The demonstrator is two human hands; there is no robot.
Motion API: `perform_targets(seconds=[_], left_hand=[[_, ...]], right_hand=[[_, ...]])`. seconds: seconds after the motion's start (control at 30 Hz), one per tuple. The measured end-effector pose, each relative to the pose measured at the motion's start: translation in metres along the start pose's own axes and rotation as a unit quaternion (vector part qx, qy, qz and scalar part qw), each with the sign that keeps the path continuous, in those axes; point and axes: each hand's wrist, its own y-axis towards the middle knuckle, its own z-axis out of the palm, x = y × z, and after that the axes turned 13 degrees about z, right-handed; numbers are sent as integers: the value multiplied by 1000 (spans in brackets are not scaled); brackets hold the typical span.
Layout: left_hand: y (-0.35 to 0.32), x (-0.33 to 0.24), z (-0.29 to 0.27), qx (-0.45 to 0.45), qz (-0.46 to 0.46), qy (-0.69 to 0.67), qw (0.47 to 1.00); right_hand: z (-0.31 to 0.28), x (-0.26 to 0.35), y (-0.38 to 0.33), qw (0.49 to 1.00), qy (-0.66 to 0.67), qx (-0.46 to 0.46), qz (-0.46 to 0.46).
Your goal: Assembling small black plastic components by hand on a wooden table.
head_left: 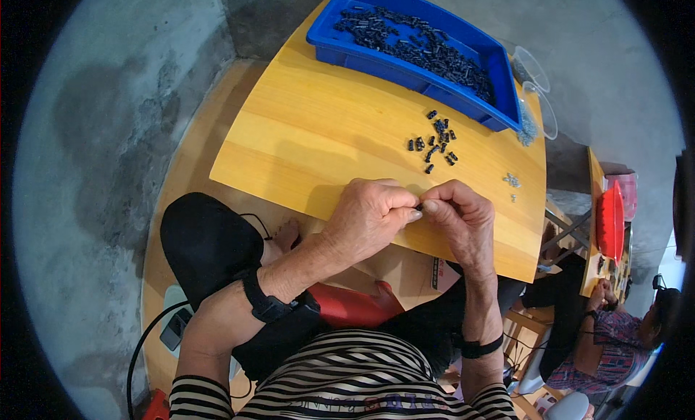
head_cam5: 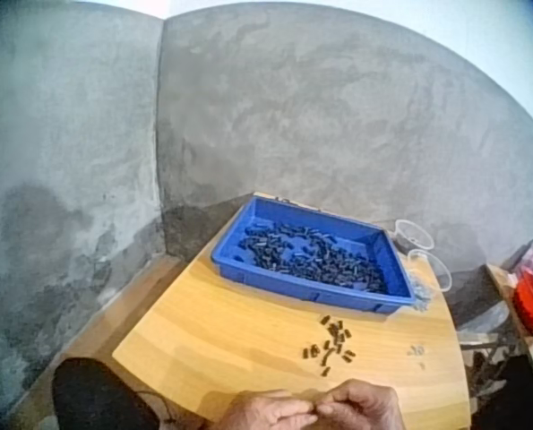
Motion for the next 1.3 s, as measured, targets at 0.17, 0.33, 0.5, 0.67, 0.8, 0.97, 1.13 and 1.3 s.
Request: perform_targets(seconds=[0.17, 0.33, 0.5, 0.67, 0.8, 0.97, 1.13, 1.3], left_hand=[[2, 0, 8, -24, -15, -50, 998], [3, 2, 10, -34, -56, -75, 995], [6, -7, 6, -14, -56, -108, 992], [11, -11, 3, -31, -79, -149, 985], [11, -15, 1, -3, -101, -166, 981], [10, -16, 0, 1, -119, -191, 974], [7, -15, -3, 0, -162, -233, 959], [9, -20, -11, 20, -196, -229, 953]], right_hand=[[9, 4, -5, 981, -106, -88, -138], [16, -7, -2, 957, -126, -149, -216], [13, -20, -9, 974, -34, -125, -184], [8, -23, -11, 989, 76, -58, -111], [6, -23, -13, 987, 145, -9, -68], [7, -23, -14, 989, 128, -11, -73], [7, -24, -13, 990, 58, -9, -128], [11, -19, -16, 982, -23, -47, -180]])
